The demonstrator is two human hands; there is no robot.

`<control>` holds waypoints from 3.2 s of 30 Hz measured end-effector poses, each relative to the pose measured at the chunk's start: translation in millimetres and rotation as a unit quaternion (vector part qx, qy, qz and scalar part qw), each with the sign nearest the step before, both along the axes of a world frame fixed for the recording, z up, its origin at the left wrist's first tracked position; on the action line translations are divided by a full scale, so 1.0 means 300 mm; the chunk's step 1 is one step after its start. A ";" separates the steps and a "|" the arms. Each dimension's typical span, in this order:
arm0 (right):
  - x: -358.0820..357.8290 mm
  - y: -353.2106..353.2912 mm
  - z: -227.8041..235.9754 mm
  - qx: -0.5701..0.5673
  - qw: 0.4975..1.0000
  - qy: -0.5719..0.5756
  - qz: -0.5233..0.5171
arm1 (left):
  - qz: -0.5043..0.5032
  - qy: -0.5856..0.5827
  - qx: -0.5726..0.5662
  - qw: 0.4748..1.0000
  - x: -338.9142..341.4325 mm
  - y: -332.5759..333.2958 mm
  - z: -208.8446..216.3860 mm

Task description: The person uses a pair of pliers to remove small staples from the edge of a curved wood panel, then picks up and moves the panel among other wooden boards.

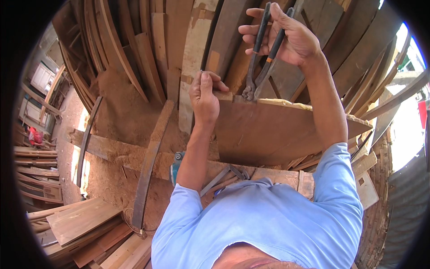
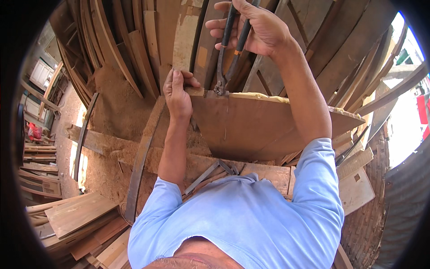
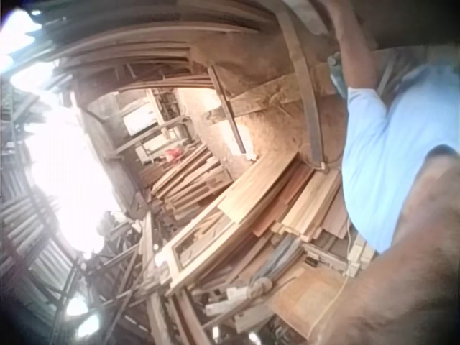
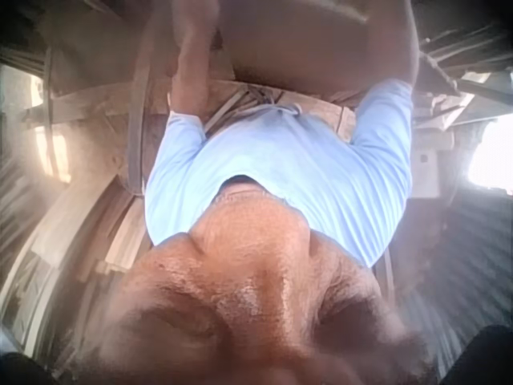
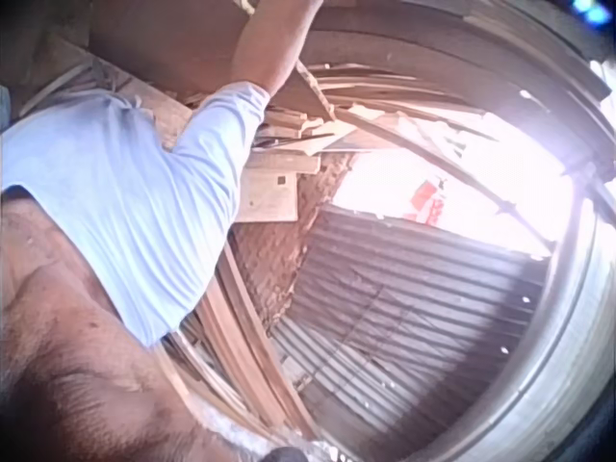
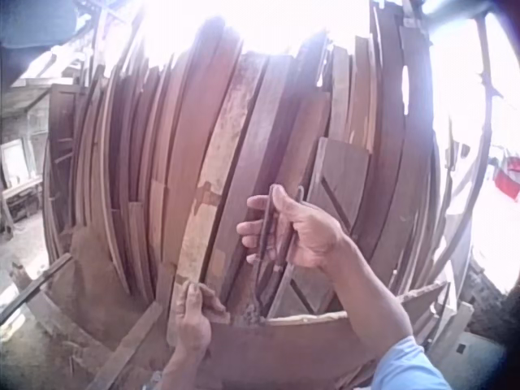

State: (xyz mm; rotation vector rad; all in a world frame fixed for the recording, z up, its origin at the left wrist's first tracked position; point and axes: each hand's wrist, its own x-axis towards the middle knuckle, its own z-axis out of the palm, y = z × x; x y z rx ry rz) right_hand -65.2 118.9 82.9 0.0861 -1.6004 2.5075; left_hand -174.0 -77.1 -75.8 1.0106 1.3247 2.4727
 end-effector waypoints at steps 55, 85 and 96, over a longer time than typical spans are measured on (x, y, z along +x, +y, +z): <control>0.041 -0.049 0.035 -0.024 0.995 0.087 -0.040 | -0.013 -0.003 0.014 1.000 0.029 -0.026 -0.012; -0.143 -0.165 0.039 0.089 0.990 0.030 -0.106 | -0.011 0.004 -0.004 1.000 0.022 -0.024 0.006; -0.385 -0.369 0.007 0.541 0.832 -0.105 -0.064 | -0.004 -0.005 0.010 1.000 0.024 -0.012 -0.032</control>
